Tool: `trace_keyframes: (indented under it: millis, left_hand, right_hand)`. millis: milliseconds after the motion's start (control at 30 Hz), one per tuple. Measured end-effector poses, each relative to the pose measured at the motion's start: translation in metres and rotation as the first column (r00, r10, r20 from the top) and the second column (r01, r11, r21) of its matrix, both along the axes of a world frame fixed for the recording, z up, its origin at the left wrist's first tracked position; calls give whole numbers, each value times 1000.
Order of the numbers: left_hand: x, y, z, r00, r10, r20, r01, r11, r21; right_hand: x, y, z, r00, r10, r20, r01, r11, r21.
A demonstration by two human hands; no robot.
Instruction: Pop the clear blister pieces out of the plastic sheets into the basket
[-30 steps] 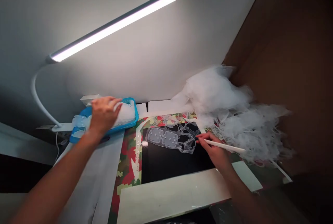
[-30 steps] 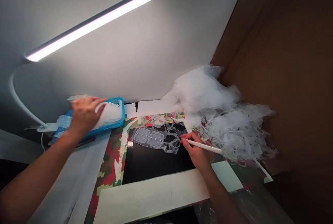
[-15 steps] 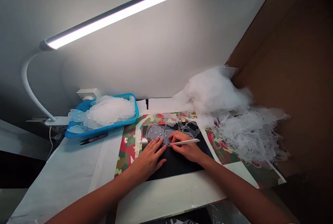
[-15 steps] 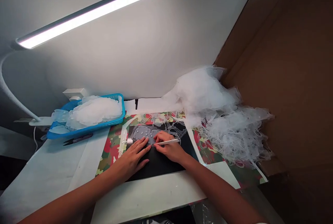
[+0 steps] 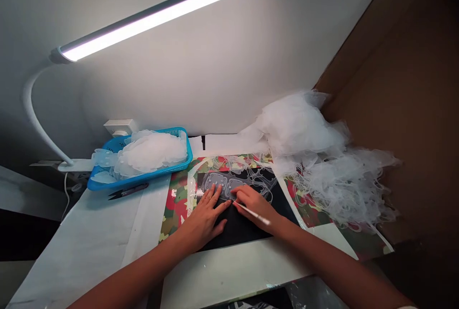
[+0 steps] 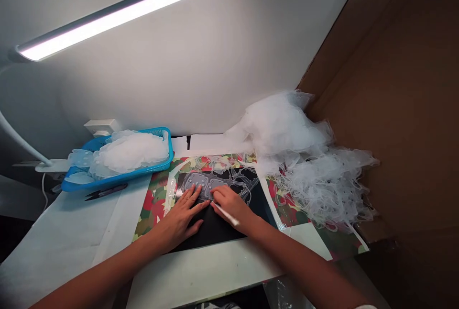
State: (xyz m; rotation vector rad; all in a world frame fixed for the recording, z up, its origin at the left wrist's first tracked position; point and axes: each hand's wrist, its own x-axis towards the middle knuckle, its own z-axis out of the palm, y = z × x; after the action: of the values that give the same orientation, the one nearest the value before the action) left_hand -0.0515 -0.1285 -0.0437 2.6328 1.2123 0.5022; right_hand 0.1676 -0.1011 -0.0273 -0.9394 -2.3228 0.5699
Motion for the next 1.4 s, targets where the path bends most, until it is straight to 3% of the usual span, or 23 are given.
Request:
trace_keyframes:
  millis: [100, 167, 233, 267, 300, 333, 400, 500, 533, 600, 667, 700, 833, 933, 1000, 1100, 1200, 1267, 1300, 1333, 1400]
  left_hand:
    - [-1, 0, 3, 999, 0, -47, 0, 1000, -1]
    - [-1, -1, 6, 998, 3, -61, -3, 1000, 4]
    - [-2, -4, 9, 997, 8, -72, -8, 1000, -2]
    - [-2, -4, 11, 997, 11, -78, -11, 1000, -10]
    - [-3, -4, 13, 997, 14, -81, -15, 1000, -20]
    - [-2, -3, 16, 997, 18, -78, -21, 999, -30]
    - [0, 4, 24, 998, 42, -36, -44, 998, -52]
    - [12, 31, 40, 972, 152, 178, -116, 973, -198]
    - [17, 42, 45, 940, 213, 265, -121, 938, -326]
    - [29, 64, 51, 869, 340, 359, -53, 787, -615]
    - [39, 81, 51, 847, 386, 366, 27, 656, -754]
    - [43, 86, 49, 849, 379, 367, 44, 642, -765]
    - [49, 86, 37, 853, 336, 399, 16, 747, -665]
    - [50, 78, 33, 856, 311, 413, -30, 828, -560]
    - [50, 72, 34, 863, 292, 411, -58, 867, -494]
    - [50, 55, 35, 880, 255, 400, -100, 924, -370]
    - [44, 24, 37, 911, -33, 412, 54, 998, -40]
    - [34, 3, 37, 879, -231, 417, 206, 973, 104]
    - [27, -4, 37, 871, -226, 437, 208, 974, 89]
    - [19, -9, 37, 881, -147, 449, 150, 988, 29]
    - [3, -10, 35, 924, 115, 364, -83, 991, -101]
  right_hand:
    - [2, 7, -2, 998, -48, 27, 43, 989, 143]
    - [20, 19, 4, 972, -227, -67, 234, 962, 137]
    - [47, 33, 10, 833, -506, -223, 521, 853, 9]
    - [61, 38, 13, 704, -643, -301, 656, 751, -71]
    - [73, 42, 15, 620, -696, -362, 686, 705, -179]
    - [82, 43, 17, 588, -702, -403, 633, 709, -312]
    - [85, 36, 18, 612, -656, -442, 452, 748, -485]
    - [62, 12, 25, 705, -549, -449, 308, 807, -505]
    - [52, 4, 28, 736, -517, -437, 297, 826, -479]
    - [35, -6, 37, 814, -435, -386, 248, 860, -446]
    - [25, -7, 44, 864, -361, -350, 173, 867, -468]
    - [23, -4, 46, 868, -348, -353, 141, 857, -496]
    - [26, 24, 41, 818, -416, -397, 83, 769, -634]
    - [28, 40, 33, 852, -393, -345, 53, 721, -691]
    - [27, 45, 29, 878, -376, -296, 79, 724, -685]
    - [25, 48, 22, 880, -417, -226, 223, 784, -580]
    - [30, 50, 19, 883, -441, -162, 333, 832, -444]
    - [37, 52, 20, 906, -403, -128, 313, 842, -439]
    - [39, 52, 22, 914, -387, -123, 297, 844, -447]
    - [41, 53, 25, 914, -384, -128, 294, 847, -443]
    - [38, 52, 32, 899, -406, -164, 323, 868, -378]
